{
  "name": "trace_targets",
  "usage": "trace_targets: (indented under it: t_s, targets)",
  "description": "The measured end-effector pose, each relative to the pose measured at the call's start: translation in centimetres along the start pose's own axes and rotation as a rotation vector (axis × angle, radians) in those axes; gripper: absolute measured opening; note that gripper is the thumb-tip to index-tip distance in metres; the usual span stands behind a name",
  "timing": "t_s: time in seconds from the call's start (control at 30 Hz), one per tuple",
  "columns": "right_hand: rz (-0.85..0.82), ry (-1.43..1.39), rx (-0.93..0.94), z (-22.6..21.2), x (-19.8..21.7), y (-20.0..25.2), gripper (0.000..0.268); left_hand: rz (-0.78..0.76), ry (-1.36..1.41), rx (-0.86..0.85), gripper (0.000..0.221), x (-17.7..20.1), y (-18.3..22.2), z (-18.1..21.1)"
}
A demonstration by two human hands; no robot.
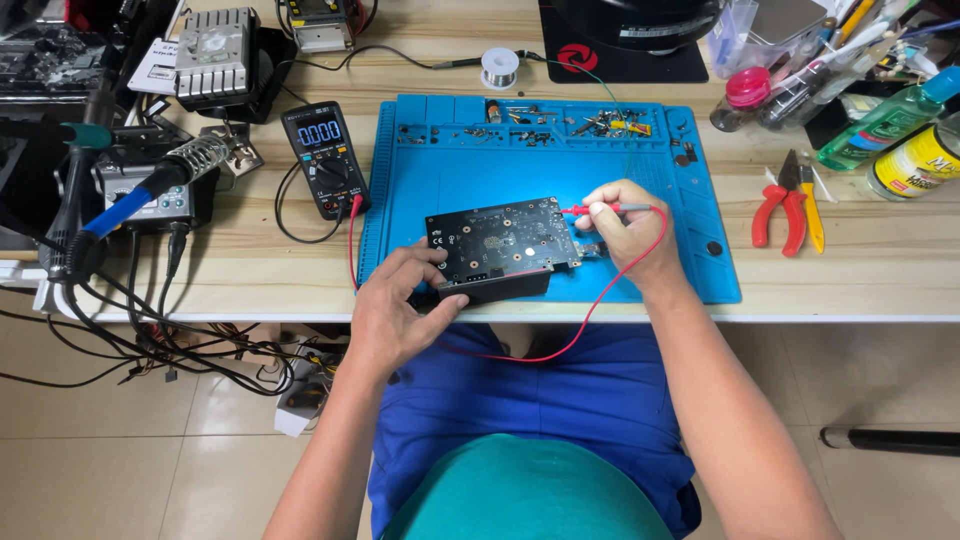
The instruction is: Testing a circuit board using a multimeter to diagnose faults by probing various components
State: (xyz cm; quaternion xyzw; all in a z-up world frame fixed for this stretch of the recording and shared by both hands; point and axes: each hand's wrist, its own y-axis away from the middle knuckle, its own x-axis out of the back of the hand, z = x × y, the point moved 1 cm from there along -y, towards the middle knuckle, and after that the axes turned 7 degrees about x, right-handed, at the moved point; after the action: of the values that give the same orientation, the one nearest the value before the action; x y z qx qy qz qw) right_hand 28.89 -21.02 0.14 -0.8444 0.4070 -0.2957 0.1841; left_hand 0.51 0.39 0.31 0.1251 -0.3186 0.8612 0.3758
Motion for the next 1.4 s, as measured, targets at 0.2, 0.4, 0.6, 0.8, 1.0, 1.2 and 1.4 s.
trace_targets:
  t_s: [0.2,0.4,0.6,0.8,1.0,1.2,1.4]
  targets:
    - [0.006,0.001,0.000,-0.4,0.0,0.0,0.011,0.008,-0.015,-0.012,0.029,-0.1,0.1,-0.1]
    - [-0.032,-0.001,0.003,2.0,0.3,0.3,0.012,0.092,0.000,-0.156,0.034,1.4,0.9,1.5]
    - [-0.035,0.051,-0.056,0.4,-0.2,0.7,0.012,0.393,0.017,-0.132,0.029,7.2,6.6,0.6]
    - [-0.033,0.023,-0.056,1.3,-0.1,1.2,0.011,1.003,0.314,-0.028,0.011,16.4,10.4,-9.0]
    - [-0.042,0.034,-0.083,1.9,0.2,1.6,0.010,1.269,0.278,0.185,0.016,29.0,8.6,-21.7]
    - [-0.017,0.059,-0.094,1.6,-0.3,1.6,0.009,1.127,0.083,0.546,0.025,38.5,6.2,-37.1]
    - [0.055,0.073,-0.197,0.5,-0.3,0.7,0.008,0.881,0.320,0.837,0.029,40.2,2.8,-39.7]
